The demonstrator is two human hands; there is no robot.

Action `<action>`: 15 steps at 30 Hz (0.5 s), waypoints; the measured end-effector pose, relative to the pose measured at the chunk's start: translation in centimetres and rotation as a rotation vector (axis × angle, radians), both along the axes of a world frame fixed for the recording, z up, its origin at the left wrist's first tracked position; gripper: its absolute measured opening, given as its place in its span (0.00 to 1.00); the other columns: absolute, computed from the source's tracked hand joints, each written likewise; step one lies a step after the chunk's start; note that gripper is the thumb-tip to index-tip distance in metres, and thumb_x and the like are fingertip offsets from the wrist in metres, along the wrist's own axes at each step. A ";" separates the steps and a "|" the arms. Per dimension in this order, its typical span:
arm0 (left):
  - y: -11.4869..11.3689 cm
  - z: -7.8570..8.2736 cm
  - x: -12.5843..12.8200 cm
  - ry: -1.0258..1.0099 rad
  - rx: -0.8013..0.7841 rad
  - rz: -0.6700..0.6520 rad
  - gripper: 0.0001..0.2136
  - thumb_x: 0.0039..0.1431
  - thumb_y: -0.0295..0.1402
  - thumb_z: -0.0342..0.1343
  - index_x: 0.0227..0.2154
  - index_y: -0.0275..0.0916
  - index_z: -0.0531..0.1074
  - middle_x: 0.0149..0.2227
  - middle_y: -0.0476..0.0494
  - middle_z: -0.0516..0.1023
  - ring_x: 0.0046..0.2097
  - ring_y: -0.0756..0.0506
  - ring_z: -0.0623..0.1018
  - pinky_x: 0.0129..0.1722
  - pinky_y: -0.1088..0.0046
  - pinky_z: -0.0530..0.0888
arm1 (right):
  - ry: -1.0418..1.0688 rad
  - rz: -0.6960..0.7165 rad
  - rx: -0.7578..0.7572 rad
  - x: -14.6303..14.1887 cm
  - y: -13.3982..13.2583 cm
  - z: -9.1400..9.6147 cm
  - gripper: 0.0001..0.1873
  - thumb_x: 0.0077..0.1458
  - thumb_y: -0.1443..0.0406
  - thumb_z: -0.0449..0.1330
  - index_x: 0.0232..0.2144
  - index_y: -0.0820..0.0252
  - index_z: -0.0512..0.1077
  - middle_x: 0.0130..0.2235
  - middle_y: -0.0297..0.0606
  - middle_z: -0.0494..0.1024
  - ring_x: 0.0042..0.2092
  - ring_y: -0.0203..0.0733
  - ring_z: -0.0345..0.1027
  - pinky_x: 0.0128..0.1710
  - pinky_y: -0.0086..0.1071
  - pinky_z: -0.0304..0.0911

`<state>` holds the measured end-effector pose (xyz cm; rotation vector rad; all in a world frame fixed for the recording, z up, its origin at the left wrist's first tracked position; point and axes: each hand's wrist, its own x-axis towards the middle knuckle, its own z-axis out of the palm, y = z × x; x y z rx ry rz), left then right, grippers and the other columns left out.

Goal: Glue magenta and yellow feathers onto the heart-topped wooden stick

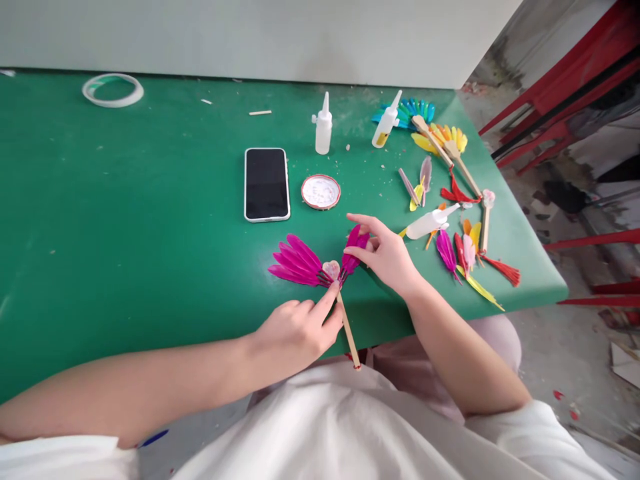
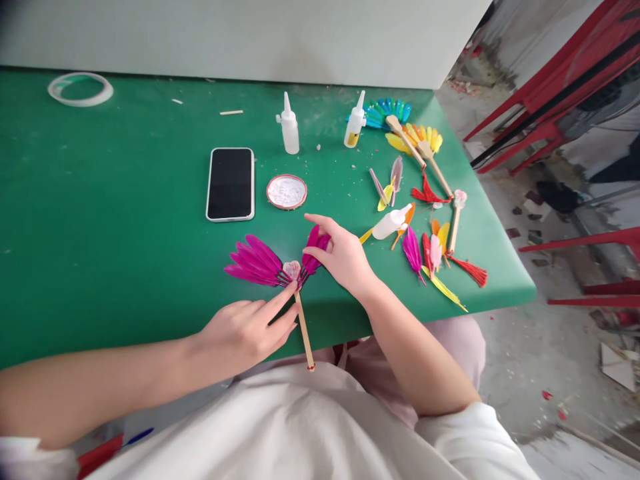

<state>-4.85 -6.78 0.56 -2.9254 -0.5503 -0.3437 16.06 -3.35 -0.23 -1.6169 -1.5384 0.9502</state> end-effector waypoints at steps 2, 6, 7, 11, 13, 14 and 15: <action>0.0 -0.1 -0.1 0.010 -0.001 -0.009 0.12 0.55 0.29 0.49 0.41 0.35 0.71 0.50 0.36 0.71 0.22 0.53 0.68 0.21 0.75 0.64 | 0.018 -0.003 -0.002 -0.1 0.0 0.1 0.29 0.45 0.65 0.61 0.51 0.48 0.63 0.36 0.31 0.67 0.21 0.27 0.51 0.22 0.26 0.59; -0.1 -0.3 -0.3 0.019 -0.013 -0.015 0.12 0.56 0.30 0.49 0.43 0.35 0.70 0.48 0.39 0.72 0.24 0.53 0.69 0.22 0.74 0.65 | 0.080 -0.001 -0.005 0.0 -0.1 0.2 0.29 0.45 0.65 0.61 0.51 0.48 0.63 0.32 0.29 0.65 0.20 0.26 0.51 0.21 0.25 0.58; -0.2 -0.4 -0.3 0.020 -0.018 -0.016 0.12 0.56 0.30 0.49 0.43 0.35 0.70 0.47 0.40 0.73 0.25 0.52 0.69 0.22 0.74 0.65 | 0.108 -0.005 -0.007 0.0 -0.1 0.2 0.28 0.46 0.65 0.61 0.51 0.48 0.63 0.30 0.29 0.64 0.20 0.26 0.51 0.20 0.25 0.58; -0.2 -0.5 -0.3 0.014 -0.031 -0.018 0.11 0.58 0.31 0.48 0.41 0.35 0.71 0.45 0.43 0.73 0.25 0.52 0.69 0.22 0.74 0.64 | 0.244 -0.010 -0.056 0.2 0.0 0.5 0.26 0.48 0.63 0.59 0.51 0.51 0.61 0.24 0.25 0.60 0.19 0.27 0.54 0.18 0.24 0.57; -0.2 -0.5 -0.2 0.013 -0.033 -0.020 0.11 0.58 0.31 0.48 0.41 0.35 0.71 0.45 0.42 0.73 0.25 0.52 0.68 0.22 0.74 0.64 | 0.293 -0.007 -0.099 0.3 0.1 0.8 0.26 0.48 0.62 0.59 0.51 0.52 0.61 0.23 0.25 0.61 0.19 0.28 0.56 0.17 0.24 0.55; -0.2 -0.5 -0.2 0.015 -0.034 -0.021 0.11 0.58 0.31 0.48 0.41 0.35 0.70 0.45 0.42 0.73 0.25 0.52 0.68 0.22 0.74 0.64 | 0.310 -0.009 -0.114 0.3 0.1 0.9 0.27 0.47 0.62 0.59 0.51 0.53 0.61 0.23 0.25 0.61 0.19 0.28 0.56 0.16 0.23 0.55; -0.1 -0.5 -0.2 0.016 -0.037 -0.022 0.11 0.58 0.31 0.48 0.41 0.35 0.70 0.45 0.42 0.73 0.25 0.52 0.68 0.22 0.74 0.64 | 0.324 -0.014 -0.123 0.2 0.1 1.0 0.27 0.47 0.61 0.60 0.51 0.53 0.61 0.23 0.25 0.62 0.19 0.28 0.56 0.15 0.23 0.54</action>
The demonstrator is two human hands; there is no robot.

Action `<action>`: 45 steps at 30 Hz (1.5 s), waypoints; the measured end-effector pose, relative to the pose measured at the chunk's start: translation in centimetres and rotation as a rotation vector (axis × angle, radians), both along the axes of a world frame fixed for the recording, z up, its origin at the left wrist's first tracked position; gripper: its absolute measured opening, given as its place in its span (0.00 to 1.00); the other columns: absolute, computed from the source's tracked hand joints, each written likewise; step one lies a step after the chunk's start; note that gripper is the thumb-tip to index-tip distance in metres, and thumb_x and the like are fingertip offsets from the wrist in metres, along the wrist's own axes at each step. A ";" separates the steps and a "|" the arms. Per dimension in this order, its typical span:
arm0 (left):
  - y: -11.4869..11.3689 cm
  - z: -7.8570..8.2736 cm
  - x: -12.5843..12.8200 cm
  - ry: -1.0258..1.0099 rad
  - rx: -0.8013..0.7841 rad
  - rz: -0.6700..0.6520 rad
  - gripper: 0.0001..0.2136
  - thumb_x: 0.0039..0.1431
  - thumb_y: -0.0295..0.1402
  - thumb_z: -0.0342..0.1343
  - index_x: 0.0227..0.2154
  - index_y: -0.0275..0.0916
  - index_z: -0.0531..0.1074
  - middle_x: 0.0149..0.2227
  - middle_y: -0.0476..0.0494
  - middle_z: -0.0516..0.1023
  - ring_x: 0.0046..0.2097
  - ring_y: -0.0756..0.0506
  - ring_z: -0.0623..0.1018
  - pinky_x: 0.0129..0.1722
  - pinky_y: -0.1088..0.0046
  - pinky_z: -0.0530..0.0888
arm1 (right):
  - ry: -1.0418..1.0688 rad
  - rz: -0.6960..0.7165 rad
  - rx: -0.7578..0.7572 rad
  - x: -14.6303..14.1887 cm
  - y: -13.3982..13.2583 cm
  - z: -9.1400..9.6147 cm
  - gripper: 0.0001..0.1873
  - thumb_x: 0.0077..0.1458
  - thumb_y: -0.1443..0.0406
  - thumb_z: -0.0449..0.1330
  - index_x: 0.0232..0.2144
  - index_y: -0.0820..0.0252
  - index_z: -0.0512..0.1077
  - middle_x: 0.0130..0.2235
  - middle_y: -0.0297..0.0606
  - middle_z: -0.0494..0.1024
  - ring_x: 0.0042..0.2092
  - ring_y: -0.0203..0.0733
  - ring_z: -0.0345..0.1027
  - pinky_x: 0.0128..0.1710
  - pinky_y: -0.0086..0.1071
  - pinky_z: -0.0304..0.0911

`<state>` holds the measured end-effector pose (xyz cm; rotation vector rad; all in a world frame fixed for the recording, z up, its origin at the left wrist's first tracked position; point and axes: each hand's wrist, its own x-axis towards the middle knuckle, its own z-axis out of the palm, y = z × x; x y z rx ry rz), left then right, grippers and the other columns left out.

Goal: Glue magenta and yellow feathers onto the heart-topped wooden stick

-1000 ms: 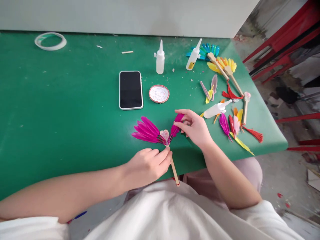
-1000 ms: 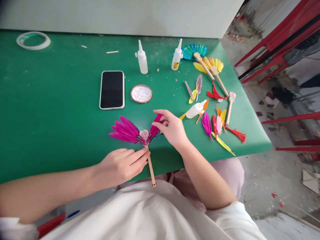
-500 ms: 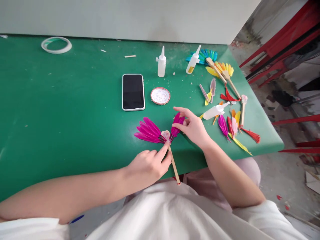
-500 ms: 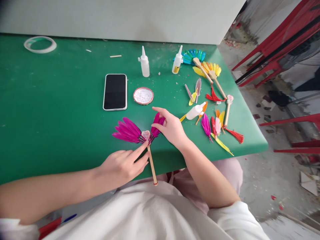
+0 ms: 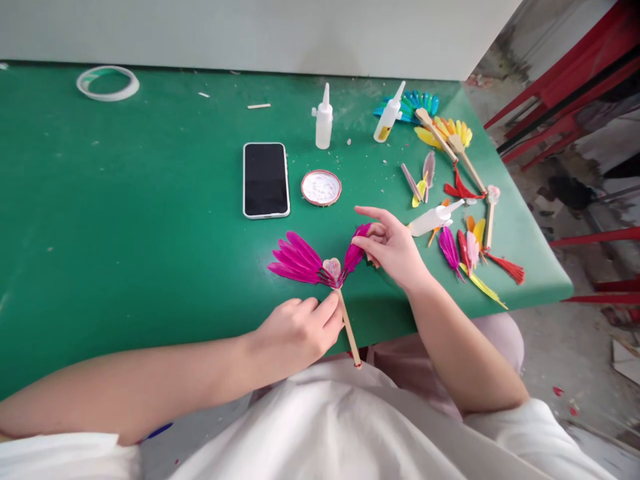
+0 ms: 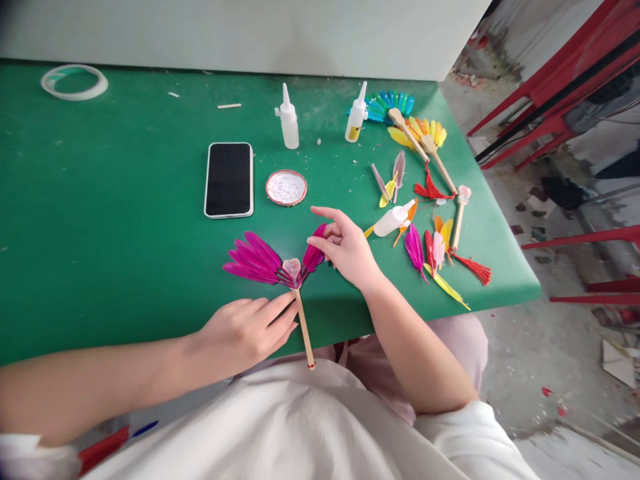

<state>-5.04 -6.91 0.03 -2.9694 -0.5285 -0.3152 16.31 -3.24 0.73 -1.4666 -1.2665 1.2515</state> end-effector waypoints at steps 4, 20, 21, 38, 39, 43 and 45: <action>0.0 -0.1 0.0 -0.008 -0.009 0.001 0.10 0.56 0.29 0.48 0.40 0.36 0.70 0.45 0.42 0.73 0.25 0.53 0.68 0.22 0.74 0.64 | 0.017 -0.017 -0.004 -0.2 0.0 0.1 0.28 0.46 0.60 0.61 0.51 0.52 0.60 0.24 0.25 0.63 0.19 0.28 0.56 0.15 0.23 0.54; 0.1 0.1 0.0 0.032 0.005 0.005 0.13 0.54 0.26 0.47 0.41 0.35 0.70 0.52 0.35 0.69 0.23 0.53 0.69 0.21 0.76 0.65 | -0.172 -0.091 0.106 -0.7 0.1 -1.7 0.23 0.47 0.63 0.59 0.48 0.50 0.63 0.26 0.26 0.64 0.21 0.29 0.53 0.23 0.27 0.56; 0.1 0.0 0.0 0.032 0.005 0.006 0.13 0.53 0.26 0.47 0.41 0.35 0.69 0.53 0.34 0.68 0.22 0.54 0.68 0.21 0.76 0.65 | -0.181 -0.093 0.107 -0.8 0.1 -1.7 0.23 0.47 0.63 0.59 0.48 0.50 0.63 0.26 0.27 0.64 0.21 0.29 0.53 0.23 0.27 0.57; 0.1 0.2 0.0 0.020 0.012 0.005 0.13 0.52 0.26 0.49 0.41 0.35 0.70 0.53 0.35 0.69 0.22 0.53 0.68 0.20 0.75 0.66 | -0.084 -0.071 0.048 -0.5 0.1 -1.1 0.25 0.45 0.62 0.61 0.48 0.51 0.64 0.22 0.24 0.59 0.19 0.28 0.49 0.18 0.26 0.49; 0.1 0.2 0.1 0.017 0.008 0.004 0.13 0.52 0.26 0.49 0.41 0.35 0.70 0.52 0.35 0.69 0.22 0.53 0.69 0.21 0.75 0.66 | -0.084 -0.074 0.051 -0.6 0.1 -1.1 0.25 0.46 0.62 0.61 0.48 0.51 0.64 0.22 0.23 0.59 0.19 0.27 0.49 0.18 0.26 0.49; 0.1 0.3 0.1 -0.007 0.006 0.001 0.12 0.53 0.26 0.49 0.40 0.34 0.71 0.51 0.35 0.70 0.22 0.54 0.69 0.22 0.76 0.67 | -0.106 -0.076 0.067 -0.6 0.1 -1.2 0.24 0.46 0.63 0.60 0.48 0.51 0.64 0.22 0.23 0.59 0.19 0.27 0.48 0.19 0.25 0.49; 0.1 0.3 0.1 -0.019 0.008 0.002 0.12 0.53 0.26 0.49 0.40 0.34 0.71 0.51 0.35 0.71 0.22 0.54 0.69 0.22 0.76 0.67 | -0.124 -0.078 0.081 -0.6 0.1 -1.4 0.24 0.47 0.64 0.60 0.48 0.52 0.64 0.22 0.23 0.59 0.20 0.27 0.47 0.19 0.25 0.49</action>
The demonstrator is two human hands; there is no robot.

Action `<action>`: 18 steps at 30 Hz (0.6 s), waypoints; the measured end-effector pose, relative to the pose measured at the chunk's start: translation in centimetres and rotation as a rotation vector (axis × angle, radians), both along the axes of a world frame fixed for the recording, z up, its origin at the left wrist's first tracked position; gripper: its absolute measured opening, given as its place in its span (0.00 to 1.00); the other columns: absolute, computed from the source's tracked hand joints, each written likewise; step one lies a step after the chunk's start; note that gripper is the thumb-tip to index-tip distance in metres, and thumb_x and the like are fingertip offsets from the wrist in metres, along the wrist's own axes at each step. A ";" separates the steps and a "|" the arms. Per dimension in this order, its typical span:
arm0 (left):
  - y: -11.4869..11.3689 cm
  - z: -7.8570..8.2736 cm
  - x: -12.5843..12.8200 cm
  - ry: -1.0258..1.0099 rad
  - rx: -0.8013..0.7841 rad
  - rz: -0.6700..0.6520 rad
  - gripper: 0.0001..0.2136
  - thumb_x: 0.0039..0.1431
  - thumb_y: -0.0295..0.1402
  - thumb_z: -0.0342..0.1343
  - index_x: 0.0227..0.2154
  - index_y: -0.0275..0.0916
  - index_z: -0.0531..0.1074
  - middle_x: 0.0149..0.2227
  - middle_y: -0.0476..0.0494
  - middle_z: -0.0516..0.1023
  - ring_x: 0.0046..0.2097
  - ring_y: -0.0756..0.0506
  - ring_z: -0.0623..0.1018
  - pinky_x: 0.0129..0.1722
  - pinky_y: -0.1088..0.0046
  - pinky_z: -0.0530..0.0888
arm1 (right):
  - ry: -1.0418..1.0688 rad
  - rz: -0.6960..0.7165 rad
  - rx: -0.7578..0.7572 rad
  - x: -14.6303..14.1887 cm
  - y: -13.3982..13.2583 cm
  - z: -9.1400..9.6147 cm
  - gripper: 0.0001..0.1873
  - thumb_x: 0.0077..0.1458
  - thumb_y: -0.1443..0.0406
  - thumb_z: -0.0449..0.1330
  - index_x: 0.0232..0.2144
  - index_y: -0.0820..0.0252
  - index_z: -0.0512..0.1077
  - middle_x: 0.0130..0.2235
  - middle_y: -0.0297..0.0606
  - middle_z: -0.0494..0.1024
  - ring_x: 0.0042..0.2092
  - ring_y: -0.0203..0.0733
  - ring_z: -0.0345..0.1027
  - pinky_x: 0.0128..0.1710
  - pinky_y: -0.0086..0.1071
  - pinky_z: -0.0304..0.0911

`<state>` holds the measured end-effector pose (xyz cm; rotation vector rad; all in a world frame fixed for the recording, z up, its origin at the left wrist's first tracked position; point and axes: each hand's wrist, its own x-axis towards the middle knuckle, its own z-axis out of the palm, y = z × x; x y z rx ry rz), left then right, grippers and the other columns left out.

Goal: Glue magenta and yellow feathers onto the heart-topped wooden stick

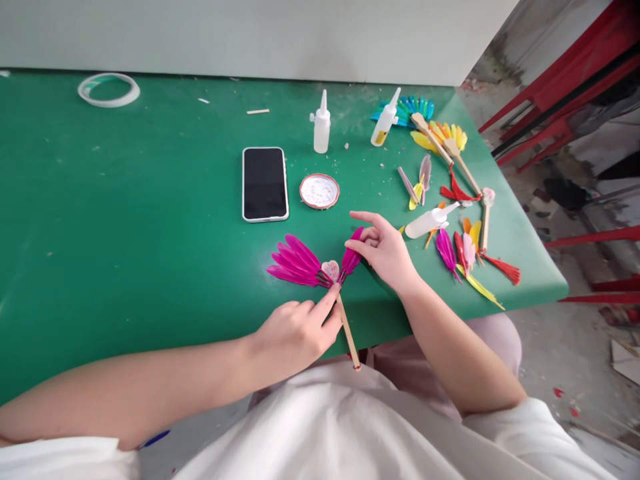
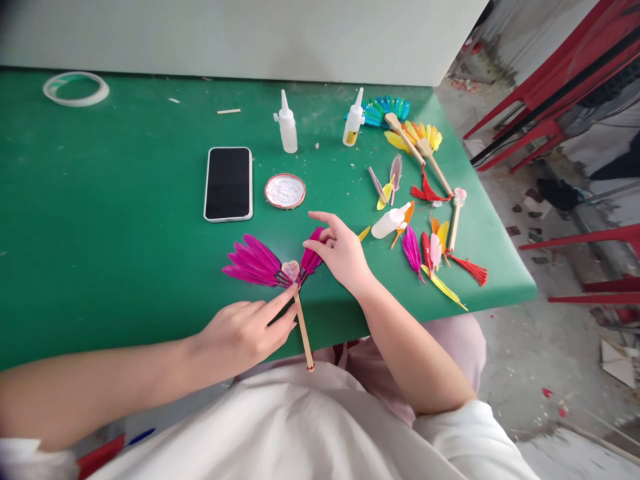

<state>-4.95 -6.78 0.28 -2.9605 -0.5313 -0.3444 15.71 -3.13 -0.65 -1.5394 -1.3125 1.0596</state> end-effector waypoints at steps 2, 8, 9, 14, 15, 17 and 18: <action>0.0 -0.2 0.0 0.002 -0.003 0.009 0.12 0.52 0.26 0.49 0.39 0.35 0.71 0.51 0.35 0.71 0.22 0.54 0.69 0.22 0.76 0.67 | -0.028 -0.007 0.021 -0.1 0.1 -0.3 0.24 0.46 0.64 0.60 0.48 0.52 0.64 0.22 0.24 0.59 0.20 0.27 0.47 0.20 0.25 0.50; 0.0 -0.7 0.0 -0.013 0.001 0.010 0.12 0.52 0.26 0.50 0.39 0.36 0.71 0.50 0.37 0.71 0.21 0.53 0.70 0.21 0.75 0.67 | -0.268 -0.141 0.242 -0.8 -1.2 0.0 0.19 0.48 0.64 0.60 0.46 0.52 0.68 0.37 0.32 0.70 0.21 0.26 0.54 0.25 0.27 0.60; 0.0 -0.7 0.0 -0.025 0.007 0.011 0.11 0.52 0.27 0.51 0.39 0.36 0.71 0.50 0.36 0.72 0.21 0.53 0.70 0.21 0.75 0.67 | -0.303 -0.178 0.286 -0.7 -1.9 0.3 0.17 0.50 0.64 0.59 0.45 0.52 0.68 0.39 0.34 0.71 0.22 0.27 0.55 0.26 0.28 0.61; 0.2 -0.8 0.1 -0.053 0.030 0.005 0.12 0.52 0.27 0.51 0.40 0.35 0.71 0.50 0.35 0.72 0.21 0.52 0.71 0.20 0.75 0.67 | -0.482 -0.531 0.303 4.2 -6.9 1.2 0.11 0.51 0.59 0.57 0.36 0.56 0.73 0.36 0.37 0.73 0.27 0.33 0.64 0.26 0.28 0.63; 0.2 -0.8 0.1 -0.056 0.034 0.004 0.11 0.52 0.26 0.50 0.39 0.35 0.72 0.50 0.35 0.72 0.21 0.53 0.71 0.20 0.75 0.67 | -0.535 -0.674 0.266 6.1 -8.0 1.2 0.13 0.51 0.57 0.57 0.36 0.57 0.73 0.34 0.37 0.74 0.29 0.34 0.65 0.26 0.29 0.63; 0.3 -0.8 0.1 -0.061 0.042 0.004 0.11 0.52 0.26 0.50 0.39 0.35 0.72 0.49 0.36 0.72 0.21 0.52 0.71 0.19 0.74 0.68 | -0.660 -0.850 0.154 9.9 -9.9 0.7 0.18 0.50 0.54 0.57 0.38 0.59 0.73 0.34 0.40 0.75 0.32 0.38 0.67 0.29 0.31 0.63; 0.3 -0.8 0.1 -0.061 0.043 0.005 0.11 0.53 0.26 0.50 0.39 0.35 0.72 0.49 0.36 0.72 0.21 0.52 0.71 0.19 0.74 0.68 | -0.729 -0.840 0.086 11.6 -10.7 0.3 0.19 0.50 0.53 0.56 0.37 0.59 0.74 0.33 0.40 0.75 0.33 0.40 0.67 0.31 0.33 0.63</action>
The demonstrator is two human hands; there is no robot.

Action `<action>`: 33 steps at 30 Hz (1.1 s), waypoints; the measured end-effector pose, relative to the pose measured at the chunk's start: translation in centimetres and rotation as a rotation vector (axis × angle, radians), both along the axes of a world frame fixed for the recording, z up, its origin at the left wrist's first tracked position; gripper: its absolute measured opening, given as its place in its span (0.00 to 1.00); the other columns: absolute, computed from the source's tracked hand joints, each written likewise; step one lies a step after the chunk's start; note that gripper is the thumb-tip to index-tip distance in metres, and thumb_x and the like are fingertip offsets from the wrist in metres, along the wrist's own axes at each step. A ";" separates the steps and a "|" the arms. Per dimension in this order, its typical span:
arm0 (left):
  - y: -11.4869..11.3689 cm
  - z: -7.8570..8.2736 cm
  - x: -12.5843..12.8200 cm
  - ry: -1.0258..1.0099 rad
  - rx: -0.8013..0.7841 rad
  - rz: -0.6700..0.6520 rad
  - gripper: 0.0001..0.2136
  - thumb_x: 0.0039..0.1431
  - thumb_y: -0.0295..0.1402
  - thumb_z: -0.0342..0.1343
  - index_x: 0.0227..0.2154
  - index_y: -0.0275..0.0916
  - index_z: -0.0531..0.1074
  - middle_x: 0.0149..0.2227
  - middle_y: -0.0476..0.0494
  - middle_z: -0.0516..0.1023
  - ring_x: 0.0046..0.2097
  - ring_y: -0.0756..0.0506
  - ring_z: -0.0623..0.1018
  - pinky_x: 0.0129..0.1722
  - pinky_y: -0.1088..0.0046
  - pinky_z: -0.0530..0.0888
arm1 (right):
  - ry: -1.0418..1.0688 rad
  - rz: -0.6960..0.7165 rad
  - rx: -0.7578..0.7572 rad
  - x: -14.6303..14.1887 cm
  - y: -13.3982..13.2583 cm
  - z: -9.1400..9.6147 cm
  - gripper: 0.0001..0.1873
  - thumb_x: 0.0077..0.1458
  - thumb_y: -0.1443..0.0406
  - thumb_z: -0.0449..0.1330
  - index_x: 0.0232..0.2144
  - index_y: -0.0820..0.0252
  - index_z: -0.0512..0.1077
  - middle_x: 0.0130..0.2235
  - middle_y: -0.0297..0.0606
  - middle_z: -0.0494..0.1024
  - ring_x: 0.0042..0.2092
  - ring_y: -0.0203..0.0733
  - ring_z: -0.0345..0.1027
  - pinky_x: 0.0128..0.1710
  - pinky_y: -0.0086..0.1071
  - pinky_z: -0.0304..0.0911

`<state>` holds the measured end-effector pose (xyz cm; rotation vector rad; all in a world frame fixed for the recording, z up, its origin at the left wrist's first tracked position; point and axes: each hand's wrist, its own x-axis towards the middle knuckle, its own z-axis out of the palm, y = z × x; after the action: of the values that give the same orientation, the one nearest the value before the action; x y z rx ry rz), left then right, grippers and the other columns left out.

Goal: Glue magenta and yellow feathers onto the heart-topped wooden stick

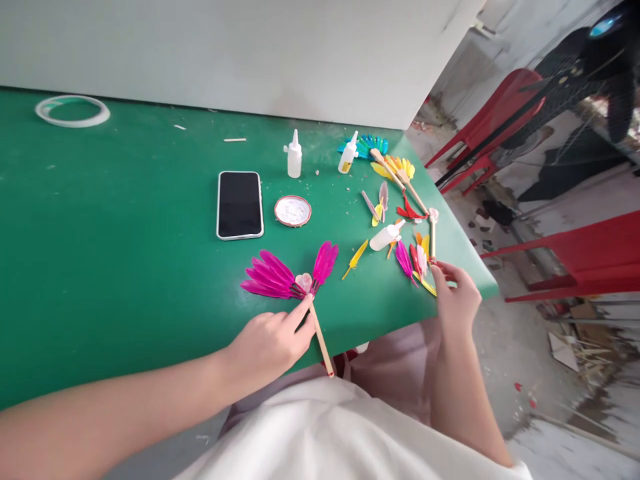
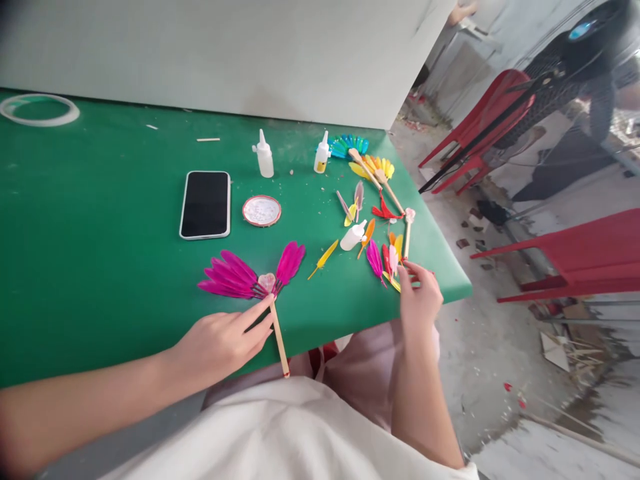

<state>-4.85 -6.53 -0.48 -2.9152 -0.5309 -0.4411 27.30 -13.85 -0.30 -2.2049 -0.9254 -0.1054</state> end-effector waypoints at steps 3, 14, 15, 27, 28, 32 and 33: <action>0.0 0.0 0.1 0.009 -0.011 0.001 0.11 0.53 0.26 0.49 0.39 0.36 0.72 0.49 0.38 0.72 0.21 0.53 0.71 0.19 0.74 0.68 | -0.179 0.021 -0.187 2.8 -1.4 -1.5 0.22 0.47 0.49 0.57 0.33 0.60 0.77 0.36 0.43 0.76 0.37 0.45 0.65 0.42 0.42 0.60; 0.0 -0.1 0.0 0.031 -0.031 -0.010 0.11 0.54 0.26 0.49 0.40 0.37 0.72 0.51 0.38 0.71 0.22 0.53 0.72 0.20 0.75 0.67 | 0.067 0.137 -0.082 -1.4 1.1 -2.6 0.13 0.47 0.57 0.57 0.29 0.58 0.77 0.33 0.40 0.74 0.34 0.42 0.65 0.39 0.37 0.61; 0.0 0.0 0.0 0.044 -0.032 -0.009 0.12 0.54 0.26 0.49 0.40 0.37 0.71 0.51 0.38 0.71 0.22 0.53 0.72 0.20 0.75 0.67 | 0.099 0.136 -0.080 -1.1 1.4 -2.4 0.13 0.46 0.57 0.58 0.29 0.58 0.77 0.32 0.40 0.75 0.33 0.41 0.66 0.39 0.37 0.62; 0.1 -0.2 0.0 0.057 -0.030 -0.008 0.12 0.54 0.26 0.48 0.40 0.37 0.71 0.52 0.39 0.70 0.22 0.53 0.72 0.20 0.74 0.67 | 0.368 0.192 -0.124 3.7 2.8 0.9 0.21 0.44 0.52 0.59 0.30 0.64 0.76 0.25 0.39 0.76 0.25 0.36 0.65 0.23 0.28 0.60; 0.1 -0.2 0.0 0.053 -0.028 -0.008 0.12 0.54 0.26 0.48 0.40 0.37 0.71 0.52 0.39 0.70 0.22 0.53 0.72 0.20 0.74 0.67 | 0.358 0.179 -0.116 3.9 2.3 1.0 0.21 0.45 0.52 0.58 0.32 0.64 0.76 0.26 0.40 0.76 0.26 0.36 0.65 0.24 0.29 0.61; 0.1 0.0 0.0 0.064 -0.035 -0.014 0.12 0.54 0.25 0.47 0.40 0.36 0.71 0.52 0.37 0.70 0.22 0.53 0.72 0.20 0.74 0.65 | 0.252 0.125 -0.127 4.8 0.2 0.8 0.21 0.46 0.53 0.58 0.38 0.61 0.75 0.30 0.40 0.77 0.30 0.39 0.68 0.30 0.33 0.64; 0.1 0.1 0.0 0.079 -0.040 -0.016 0.12 0.55 0.25 0.47 0.41 0.35 0.70 0.52 0.36 0.69 0.22 0.53 0.72 0.20 0.75 0.66 | 0.221 0.152 -0.168 5.0 -0.4 0.7 0.21 0.46 0.53 0.58 0.38 0.60 0.75 0.31 0.40 0.77 0.31 0.40 0.68 0.32 0.34 0.64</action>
<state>-4.88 -6.47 -0.41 -2.9624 -0.5114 -0.3188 32.35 -14.27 0.40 -2.2331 -1.0019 0.2915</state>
